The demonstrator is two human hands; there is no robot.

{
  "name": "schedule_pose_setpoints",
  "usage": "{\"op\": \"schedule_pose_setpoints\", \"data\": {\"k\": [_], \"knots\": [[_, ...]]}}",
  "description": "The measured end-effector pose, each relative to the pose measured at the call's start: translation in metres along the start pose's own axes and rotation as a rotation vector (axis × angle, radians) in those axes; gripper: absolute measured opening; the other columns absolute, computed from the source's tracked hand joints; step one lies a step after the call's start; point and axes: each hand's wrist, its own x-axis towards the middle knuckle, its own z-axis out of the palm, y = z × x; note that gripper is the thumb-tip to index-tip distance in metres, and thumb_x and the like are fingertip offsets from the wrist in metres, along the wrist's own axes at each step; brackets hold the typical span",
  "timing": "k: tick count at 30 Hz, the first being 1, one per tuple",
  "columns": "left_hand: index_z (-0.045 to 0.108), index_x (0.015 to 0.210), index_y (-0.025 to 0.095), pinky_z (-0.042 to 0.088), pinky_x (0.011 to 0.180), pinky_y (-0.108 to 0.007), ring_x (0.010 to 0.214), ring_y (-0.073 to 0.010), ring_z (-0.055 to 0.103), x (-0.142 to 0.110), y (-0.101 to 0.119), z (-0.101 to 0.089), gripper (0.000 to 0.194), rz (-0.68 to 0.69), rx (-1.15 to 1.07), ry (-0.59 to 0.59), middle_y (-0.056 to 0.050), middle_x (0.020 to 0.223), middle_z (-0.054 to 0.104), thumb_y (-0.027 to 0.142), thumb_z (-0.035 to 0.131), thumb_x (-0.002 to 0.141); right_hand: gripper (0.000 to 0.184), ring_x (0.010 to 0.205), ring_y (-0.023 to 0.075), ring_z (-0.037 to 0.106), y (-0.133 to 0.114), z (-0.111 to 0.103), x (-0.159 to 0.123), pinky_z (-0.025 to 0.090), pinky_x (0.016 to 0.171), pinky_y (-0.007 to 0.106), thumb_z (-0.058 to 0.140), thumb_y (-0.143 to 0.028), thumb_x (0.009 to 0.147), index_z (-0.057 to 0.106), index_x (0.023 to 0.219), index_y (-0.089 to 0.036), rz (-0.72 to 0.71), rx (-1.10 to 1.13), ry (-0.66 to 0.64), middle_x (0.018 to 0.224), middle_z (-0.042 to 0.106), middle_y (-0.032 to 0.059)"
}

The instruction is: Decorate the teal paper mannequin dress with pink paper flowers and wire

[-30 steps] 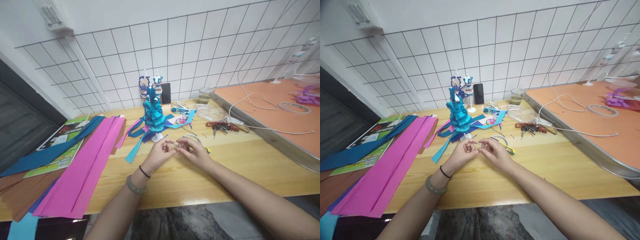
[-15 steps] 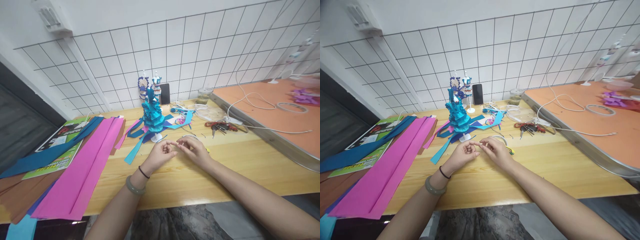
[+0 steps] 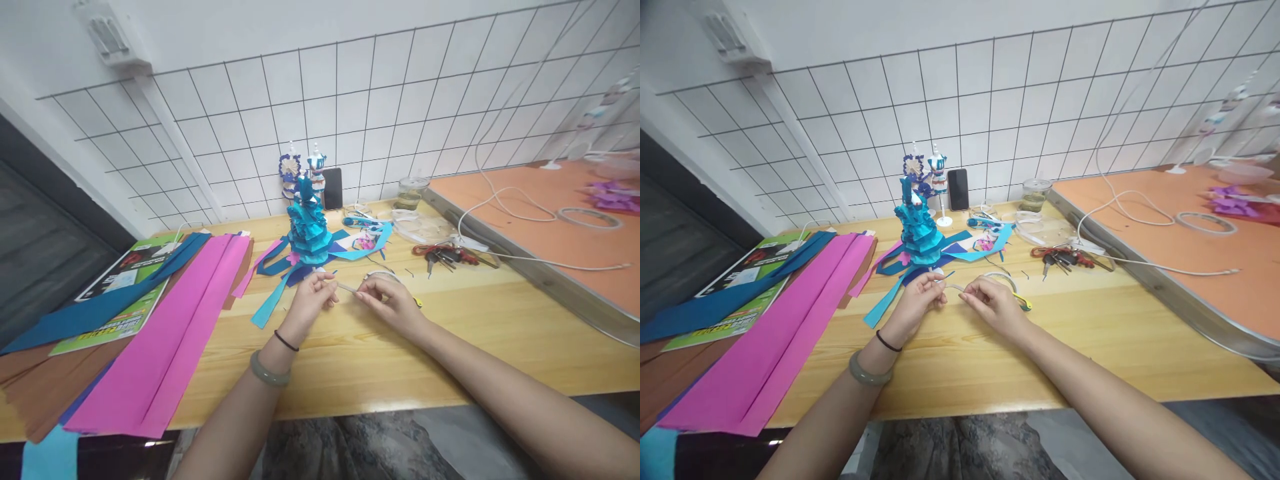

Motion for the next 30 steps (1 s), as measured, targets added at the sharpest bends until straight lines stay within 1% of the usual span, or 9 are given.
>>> {"op": "schedule_pose_setpoints", "data": {"k": [3, 5, 8, 13, 17, 20, 22, 26, 30], "knots": [[0.053, 0.088, 0.017, 0.04, 0.054, -0.021, 0.058, -0.0093, 0.055, 0.002, 0.001, -0.005, 0.031, -0.057, -0.204, 0.098, 0.0, 0.066, 0.057, 0.028, 0.07, 0.064, 0.02, 0.056, 0.0125, 0.046, -0.002, 0.001, 0.001, 0.038, 0.055, 0.026, 0.05, -0.035, 0.083, 0.057, 0.074, -0.019, 0.029, 0.018, -0.015, 0.064, 0.054, 0.0017], [0.053, 0.088, 0.018, 0.042, 0.058, -0.021, 0.063, -0.0088, 0.056, 0.003, 0.001, -0.008, 0.032, -0.041, -0.312, 0.099, -0.001, 0.075, 0.059, 0.024, 0.071, 0.062, 0.024, 0.059, 0.0134, 0.048, -0.004, 0.002, 0.001, 0.038, 0.057, 0.026, 0.046, -0.036, 0.085, 0.056, 0.071, -0.019, 0.062, 0.044, -0.03, 0.064, 0.054, 0.0019], [0.056, 0.084, 0.017, 0.043, 0.062, -0.021, 0.068, -0.0084, 0.056, 0.004, 0.002, -0.01, 0.028, -0.015, -0.39, 0.098, -0.002, 0.084, 0.06, 0.021, 0.072, 0.061, 0.027, 0.064, 0.0147, 0.05, -0.006, 0.005, 0.002, 0.04, 0.062, 0.027, 0.043, -0.036, 0.086, 0.058, 0.072, -0.019, 0.114, 0.092, -0.047, 0.066, 0.055, 0.0024], [0.058, 0.08, 0.016, 0.042, 0.066, -0.022, 0.073, -0.0094, 0.056, 0.006, 0.003, -0.01, 0.023, 0.012, -0.439, 0.096, -0.003, 0.085, 0.061, 0.022, 0.071, 0.062, 0.025, 0.066, 0.0149, 0.053, -0.004, 0.011, 0.006, 0.042, 0.059, 0.027, 0.052, -0.04, 0.08, 0.061, 0.082, -0.017, 0.267, 0.222, -0.043, 0.074, 0.061, 0.0039], [0.059, 0.079, 0.015, 0.043, 0.069, -0.024, 0.076, -0.0103, 0.057, 0.007, 0.004, -0.009, 0.021, 0.03, -0.463, 0.099, -0.003, 0.085, 0.06, 0.021, 0.071, 0.062, 0.028, 0.063, 0.0139, 0.056, -0.004, 0.014, 0.017, 0.044, 0.059, 0.027, 0.062, -0.042, 0.071, 0.06, 0.079, -0.016, 0.355, 0.433, -0.063, 0.073, 0.063, 0.0036], [0.059, 0.079, 0.016, 0.043, 0.068, -0.025, 0.075, -0.0103, 0.057, 0.009, 0.002, -0.009, 0.021, 0.039, -0.454, 0.102, -0.002, 0.084, 0.06, 0.022, 0.07, 0.063, 0.03, 0.061, 0.0134, 0.057, -0.01, 0.016, 0.03, 0.046, 0.061, 0.028, 0.068, -0.041, 0.063, 0.061, 0.077, -0.016, 0.41, 0.523, -0.011, 0.072, 0.065, 0.0034], [0.059, 0.08, 0.016, 0.043, 0.068, -0.024, 0.075, -0.0105, 0.057, 0.01, 0.001, -0.01, 0.021, 0.052, -0.44, 0.101, -0.002, 0.084, 0.06, 0.024, 0.07, 0.064, 0.03, 0.062, 0.0134, 0.059, -0.016, 0.018, 0.04, 0.047, 0.062, 0.028, 0.071, -0.04, 0.06, 0.061, 0.075, -0.016, 0.422, 0.566, 0.026, 0.071, 0.066, 0.0031], [0.059, 0.085, 0.017, 0.043, 0.07, -0.025, 0.077, -0.0109, 0.057, 0.012, -0.002, -0.013, 0.022, 0.092, -0.434, 0.082, -0.003, 0.085, 0.061, 0.025, 0.067, 0.067, 0.028, 0.066, 0.0147, 0.061, -0.028, 0.029, 0.056, 0.049, 0.066, 0.03, 0.072, -0.038, 0.059, 0.062, 0.072, -0.016, 0.381, 0.664, 0.058, 0.071, 0.067, 0.0027], [0.06, 0.084, 0.017, 0.044, 0.07, -0.024, 0.078, -0.0111, 0.057, 0.013, -0.003, -0.015, 0.02, 0.108, -0.446, 0.075, -0.003, 0.088, 0.062, 0.025, 0.067, 0.067, 0.027, 0.064, 0.0152, 0.062, -0.031, 0.042, 0.063, 0.05, 0.063, 0.03, 0.072, -0.036, 0.059, 0.063, 0.074, -0.015, 0.389, 0.699, 0.096, 0.07, 0.067, 0.0028]]}}
